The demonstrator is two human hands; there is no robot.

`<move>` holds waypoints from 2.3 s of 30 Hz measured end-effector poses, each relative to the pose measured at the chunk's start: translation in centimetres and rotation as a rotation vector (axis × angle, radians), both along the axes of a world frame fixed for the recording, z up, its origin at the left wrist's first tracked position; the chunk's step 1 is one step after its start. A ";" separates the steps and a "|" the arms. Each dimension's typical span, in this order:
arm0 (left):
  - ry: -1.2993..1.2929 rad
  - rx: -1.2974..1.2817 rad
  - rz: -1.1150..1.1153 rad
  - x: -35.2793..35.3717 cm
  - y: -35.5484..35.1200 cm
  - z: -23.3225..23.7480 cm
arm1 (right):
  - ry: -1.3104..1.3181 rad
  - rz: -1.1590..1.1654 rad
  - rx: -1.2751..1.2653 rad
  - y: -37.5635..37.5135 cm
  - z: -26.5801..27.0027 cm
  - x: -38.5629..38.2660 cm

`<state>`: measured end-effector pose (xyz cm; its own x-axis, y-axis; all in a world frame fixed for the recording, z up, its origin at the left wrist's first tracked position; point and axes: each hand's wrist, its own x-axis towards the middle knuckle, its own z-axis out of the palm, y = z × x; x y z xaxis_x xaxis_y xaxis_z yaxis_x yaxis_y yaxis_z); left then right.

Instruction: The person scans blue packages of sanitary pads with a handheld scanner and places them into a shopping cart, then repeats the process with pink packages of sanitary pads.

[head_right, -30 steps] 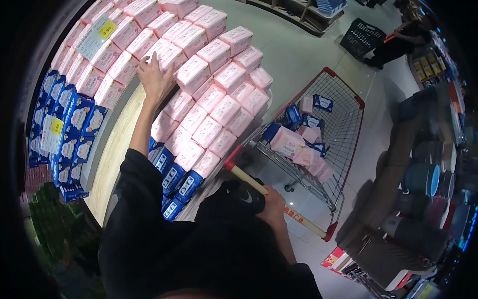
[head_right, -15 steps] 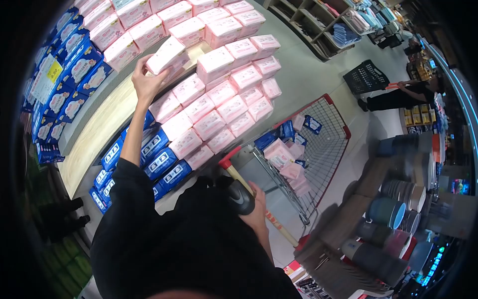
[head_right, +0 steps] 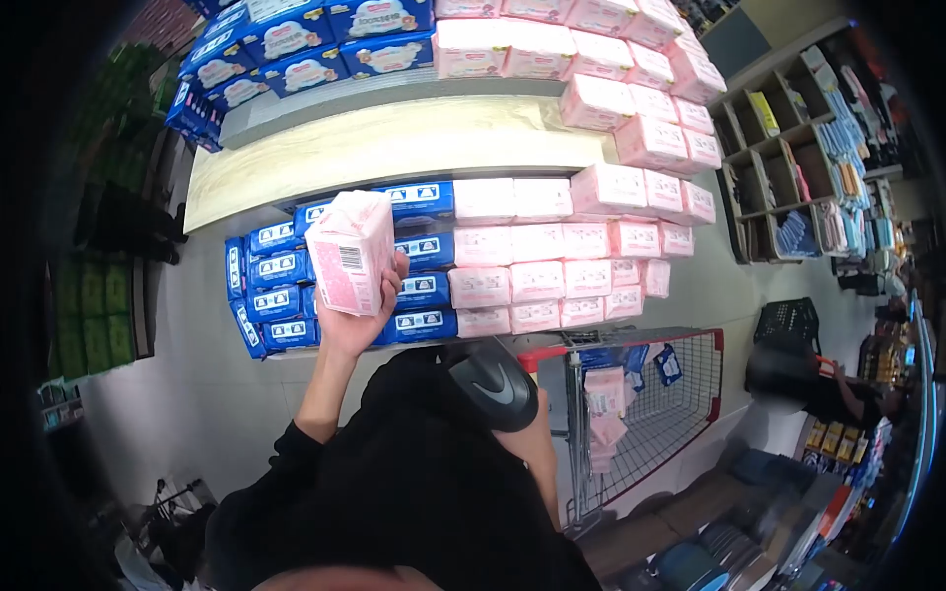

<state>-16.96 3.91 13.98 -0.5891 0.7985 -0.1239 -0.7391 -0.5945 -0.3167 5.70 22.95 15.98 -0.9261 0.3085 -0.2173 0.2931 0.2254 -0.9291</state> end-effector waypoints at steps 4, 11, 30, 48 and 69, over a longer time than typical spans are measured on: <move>0.085 -0.406 0.147 2.1 -0.6 0.5 | 0.052 0.034 0.081 -0.1 0.8 -1.7; 0.833 -1.271 0.378 3.0 -0.8 3.5 | 0.117 -0.158 0.102 0.0 0.7 -2.2; -0.139 0.040 0.162 2.9 0.7 3.9 | 0.241 -0.167 0.162 0.1 1.0 -2.2; 0.274 -1.038 -0.017 5.1 -0.2 4.0 | 0.076 -0.076 -0.132 -1.3 2.1 0.1; 1.208 -0.973 -0.834 11.1 18.5 1.1 | -0.193 -0.716 0.261 -4.1 -4.8 13.4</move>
<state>-5.86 22.45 15.08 -0.2131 0.8155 -0.5380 -0.4491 0.4073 0.7952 19.06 18.82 11.13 -0.4357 0.8793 -0.1924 0.5999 0.1243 -0.7904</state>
